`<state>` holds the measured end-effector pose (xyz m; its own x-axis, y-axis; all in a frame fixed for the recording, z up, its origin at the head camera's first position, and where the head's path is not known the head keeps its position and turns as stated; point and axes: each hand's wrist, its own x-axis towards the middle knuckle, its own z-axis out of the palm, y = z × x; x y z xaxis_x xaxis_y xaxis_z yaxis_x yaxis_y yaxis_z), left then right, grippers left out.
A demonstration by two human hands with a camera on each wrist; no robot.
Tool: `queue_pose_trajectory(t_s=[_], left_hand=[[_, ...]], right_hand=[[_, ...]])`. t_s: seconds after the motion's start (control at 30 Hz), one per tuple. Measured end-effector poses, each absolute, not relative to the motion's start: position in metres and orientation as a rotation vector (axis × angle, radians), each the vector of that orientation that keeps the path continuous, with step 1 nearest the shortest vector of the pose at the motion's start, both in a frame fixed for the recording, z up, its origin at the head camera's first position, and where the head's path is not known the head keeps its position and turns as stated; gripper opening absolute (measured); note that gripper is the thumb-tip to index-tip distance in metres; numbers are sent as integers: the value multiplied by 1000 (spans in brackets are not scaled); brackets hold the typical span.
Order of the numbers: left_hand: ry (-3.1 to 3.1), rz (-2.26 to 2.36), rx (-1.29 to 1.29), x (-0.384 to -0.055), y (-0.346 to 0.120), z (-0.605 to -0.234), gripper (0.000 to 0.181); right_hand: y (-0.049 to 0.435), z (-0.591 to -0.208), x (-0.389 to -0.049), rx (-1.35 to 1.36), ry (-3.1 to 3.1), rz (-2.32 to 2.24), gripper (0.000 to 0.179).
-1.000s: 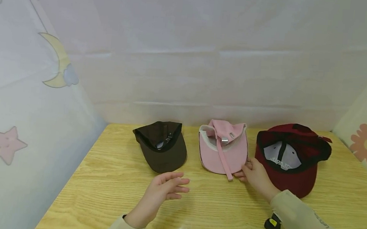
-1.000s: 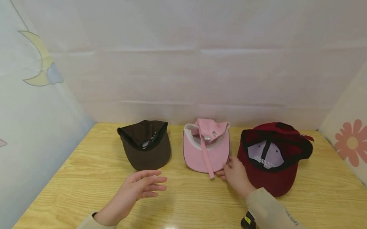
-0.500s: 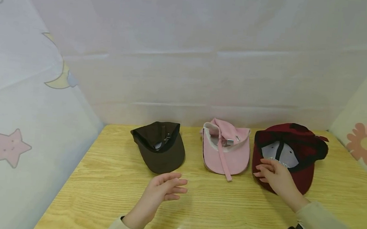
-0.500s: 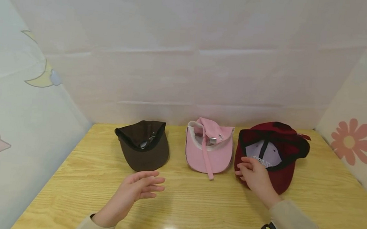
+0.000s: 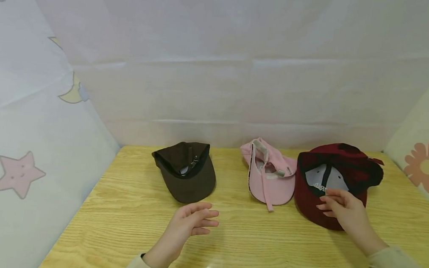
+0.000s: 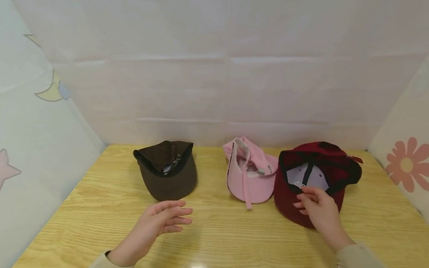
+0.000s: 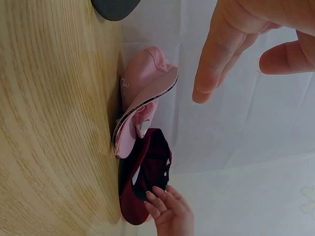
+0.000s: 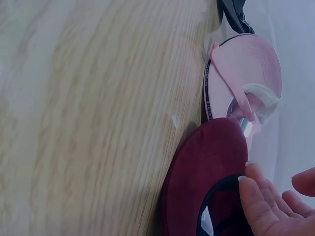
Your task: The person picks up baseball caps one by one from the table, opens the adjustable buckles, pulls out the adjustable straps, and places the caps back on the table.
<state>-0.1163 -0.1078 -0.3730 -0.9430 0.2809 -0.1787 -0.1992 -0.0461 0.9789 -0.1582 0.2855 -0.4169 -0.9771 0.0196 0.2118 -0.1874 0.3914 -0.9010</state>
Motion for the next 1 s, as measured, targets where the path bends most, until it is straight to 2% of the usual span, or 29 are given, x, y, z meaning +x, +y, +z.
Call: queue_pose_trajectory(t_s=[0.33, 0.6, 1.0], left_hand=[[1909, 2054, 91, -116, -108, -373, 48], [1910, 2061, 96, -117, -107, -374, 47], [1907, 2050, 99, -118, -106, -374, 47]], right_hand=[[297, -416, -158, 138, -2472, 1624, 14], [307, -417, -154, 43, -2494, 1508, 13], [319, -419, -153, -142, -2600, 1135, 32]])
